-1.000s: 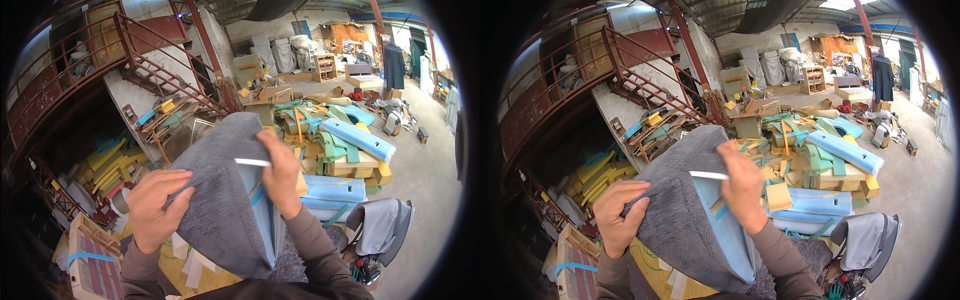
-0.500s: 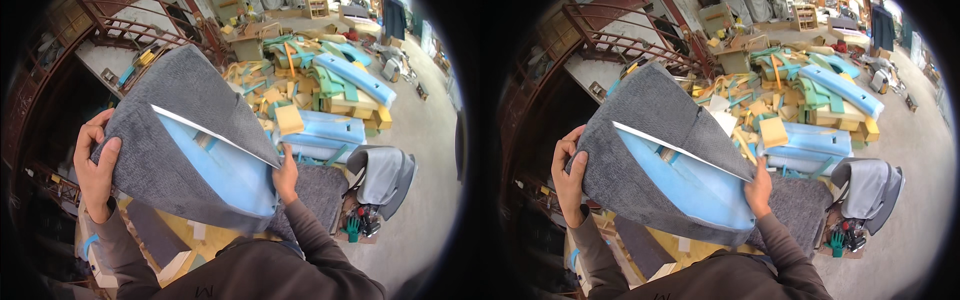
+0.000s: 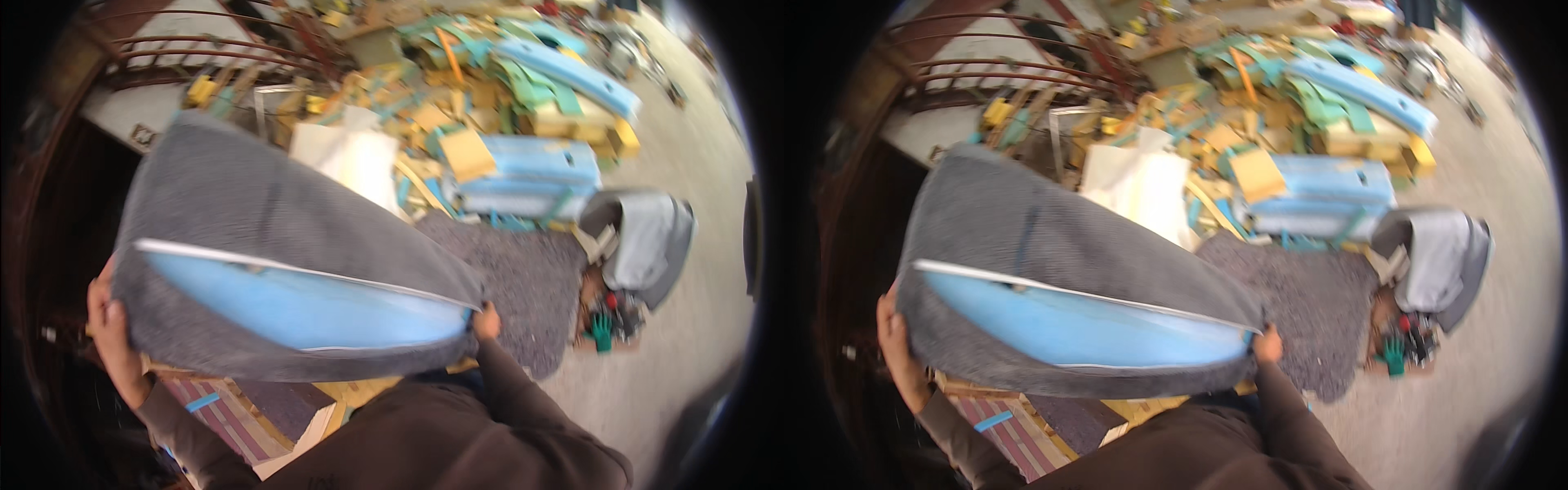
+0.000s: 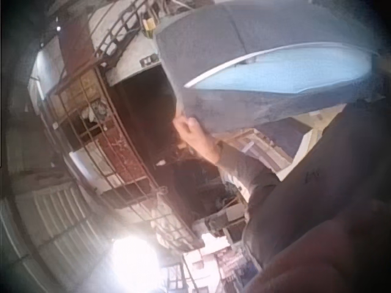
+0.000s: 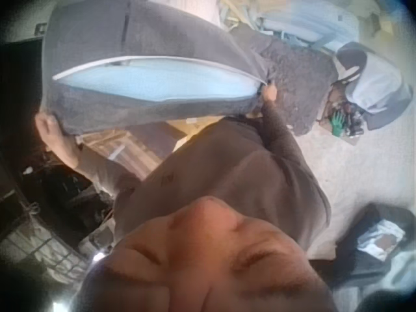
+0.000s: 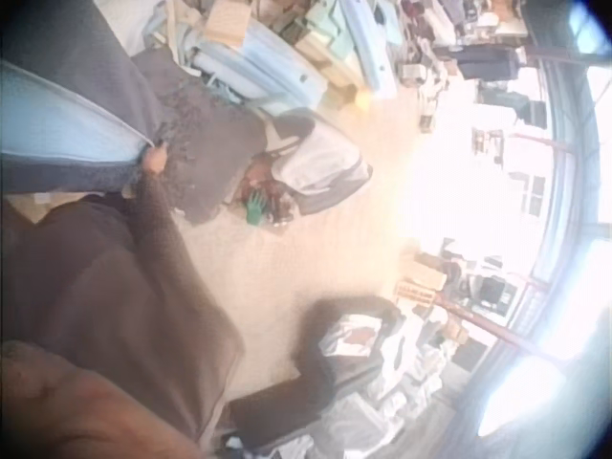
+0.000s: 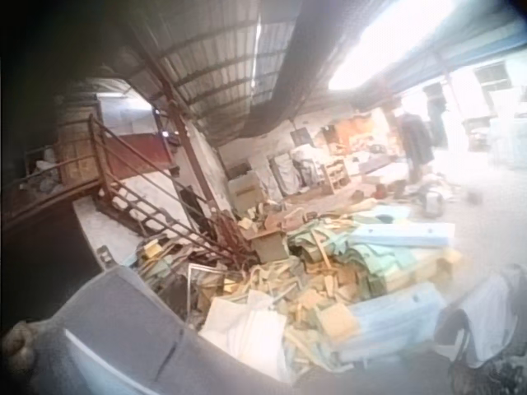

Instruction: The person fits a gray fabric cover over a light blue foam cushion, aligns the edges, and then uses a cordless drill to fasten a metal bracket to the cushion. The person also puts on a green glove before using the drill.

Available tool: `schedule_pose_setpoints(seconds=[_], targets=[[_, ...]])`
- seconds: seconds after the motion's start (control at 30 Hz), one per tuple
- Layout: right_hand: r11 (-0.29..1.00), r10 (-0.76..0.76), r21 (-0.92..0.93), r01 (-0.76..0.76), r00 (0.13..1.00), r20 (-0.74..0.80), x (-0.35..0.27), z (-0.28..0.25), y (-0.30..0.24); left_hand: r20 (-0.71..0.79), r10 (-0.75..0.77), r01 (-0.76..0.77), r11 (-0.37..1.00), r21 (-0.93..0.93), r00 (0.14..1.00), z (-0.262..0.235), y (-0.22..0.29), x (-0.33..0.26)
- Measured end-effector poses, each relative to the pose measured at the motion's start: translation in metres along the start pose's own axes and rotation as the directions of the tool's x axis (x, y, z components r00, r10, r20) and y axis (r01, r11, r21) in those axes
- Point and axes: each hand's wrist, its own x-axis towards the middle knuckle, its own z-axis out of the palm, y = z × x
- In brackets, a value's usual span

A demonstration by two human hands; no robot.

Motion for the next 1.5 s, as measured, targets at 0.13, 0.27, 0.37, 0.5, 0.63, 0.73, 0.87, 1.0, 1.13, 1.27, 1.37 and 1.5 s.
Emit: schedule_pose_setpoints(seconds=[0.13, 0.27, 0.37, 0.5, 0.63, 0.73, 0.87, 1.0, 1.13, 1.27, 1.37, 1.5], targets=[[0.91, 0.075, 0.414, 0.0, 0.984, -0.165, -0.004, 0.037, 0.002, 0.045, -0.45, 0.394, 0.725, -0.565, 0.892, -0.047, -0.093, 0.0], [0.901, -0.058, 0.358, 0.246, 0.886, -0.461, -0.012, -0.018, -0.041, -0.058, -0.638, 0.523, 0.677, -0.517, 0.768, -0.052, -0.215, -0.016], [0.845, -0.157, 0.267, 0.463, 0.693, -0.704, -0.007, -0.12, -0.108, -0.058, -0.767, 0.682, 0.6, -0.419, 0.639, 0.006, -0.323, -0.073], [0.531, -0.346, 0.208, 0.821, 0.435, -0.832, -0.028, -0.279, -0.229, 0.486, -0.649, 0.664, 0.04, -0.747, 0.585, 0.199, -0.423, -0.195], [0.256, -0.489, -0.011, 0.967, 0.12, -0.864, -0.103, -0.39, -0.364, 0.683, -0.683, 0.756, -0.297, -0.584, 0.259, 0.433, -0.411, -0.272], [-0.013, -0.605, -0.27, 0.963, -0.223, -0.764, -0.161, -0.431, -0.441, 0.794, -0.597, 0.853, -0.351, -0.387, 0.114, 0.531, -0.368, -0.272], [-0.089, -0.6, -0.33, 0.94, -0.315, -0.735, -0.21, -0.423, -0.47, 0.844, -0.535, 0.98, -0.142, -0.138, 0.041, 0.535, -0.321, -0.213], [-0.079, -0.621, -0.655, 0.751, -0.552, -0.557, -0.216, -0.376, -0.465, 0.69, -0.234, 0.715, 0.397, -0.575, 0.685, 0.497, -0.218, -0.073], [-0.19, -0.508, -0.317, 0.929, -0.369, -0.778, -0.222, -0.366, -0.469, 0.255, 0.411, 0.205, 0.162, -0.965, 0.875, 0.42, -0.033, 0.085], [-0.367, -0.579, -0.145, 0.919, -0.348, -0.738, -0.229, -0.375, -0.497, 0.081, 0.521, 0.14, -0.075, -0.987, 0.85, 0.327, 0.146, 0.157], [-0.453, -0.655, 0.044, 0.89, -0.299, -0.694, -0.231, -0.355, -0.497, -0.041, 0.7, 0.062, -0.121, -0.991, 0.713, 0.285, 0.203, 0.161], [-0.303, -0.723, 0.061, 0.951, -0.188, -0.665, -0.225, -0.317, -0.446, 0.112, 0.741, -0.062, 0.202, -0.977, 0.662, 0.261, 0.21, 0.178]])
